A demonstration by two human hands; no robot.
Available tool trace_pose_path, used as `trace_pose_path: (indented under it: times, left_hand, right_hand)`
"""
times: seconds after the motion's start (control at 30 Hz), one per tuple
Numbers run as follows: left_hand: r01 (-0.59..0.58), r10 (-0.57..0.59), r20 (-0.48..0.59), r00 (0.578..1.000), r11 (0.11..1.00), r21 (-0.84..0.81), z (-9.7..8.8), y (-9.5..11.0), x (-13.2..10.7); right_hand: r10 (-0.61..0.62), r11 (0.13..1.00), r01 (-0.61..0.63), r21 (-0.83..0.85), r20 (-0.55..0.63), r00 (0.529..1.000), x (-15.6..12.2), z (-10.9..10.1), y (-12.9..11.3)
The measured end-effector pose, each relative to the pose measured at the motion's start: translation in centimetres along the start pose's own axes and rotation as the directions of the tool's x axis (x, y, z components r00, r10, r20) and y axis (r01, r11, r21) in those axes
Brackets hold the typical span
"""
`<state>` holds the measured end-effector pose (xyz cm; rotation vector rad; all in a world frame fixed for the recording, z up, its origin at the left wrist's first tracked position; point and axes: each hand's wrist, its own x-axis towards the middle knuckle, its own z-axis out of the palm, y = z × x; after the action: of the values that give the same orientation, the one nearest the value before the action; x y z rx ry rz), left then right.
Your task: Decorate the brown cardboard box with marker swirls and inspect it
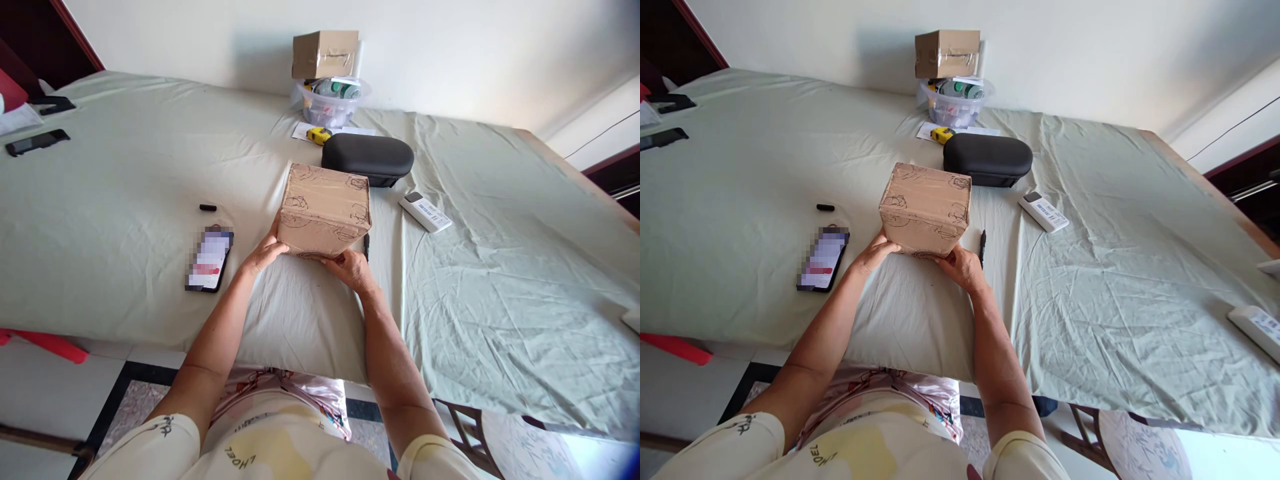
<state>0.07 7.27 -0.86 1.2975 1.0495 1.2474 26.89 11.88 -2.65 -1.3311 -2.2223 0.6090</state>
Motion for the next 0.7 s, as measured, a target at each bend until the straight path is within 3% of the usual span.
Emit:
trace_pose_path:
  times: [0.13,0.27,0.5,0.7]
  left_hand:
    - [-0.051,0.050,-0.009,0.999,0.998,-0.038,0.1,-0.9,0.1]
    - [-0.050,0.055,0.072,0.996,0.997,-0.062,-0.2,-1.5,0.1]
    - [-0.011,0.018,0.113,0.993,0.998,-0.065,-1.2,-0.8,-0.2]
    - [-0.024,0.033,0.114,0.993,0.997,-0.076,-1.8,-0.8,-0.2]
  right_hand:
    - [-0.026,1.000,0.026,0.017,-0.026,0.999,0.0,0.1,0.4]
    - [-0.051,0.997,0.053,0.058,-0.038,0.998,0.0,-0.3,0.7]
    - [-0.070,0.994,0.067,0.089,0.040,0.997,-0.3,-1.4,0.9]
    - [-0.103,0.978,0.113,0.173,-0.069,0.992,-0.5,-2.2,0.2]
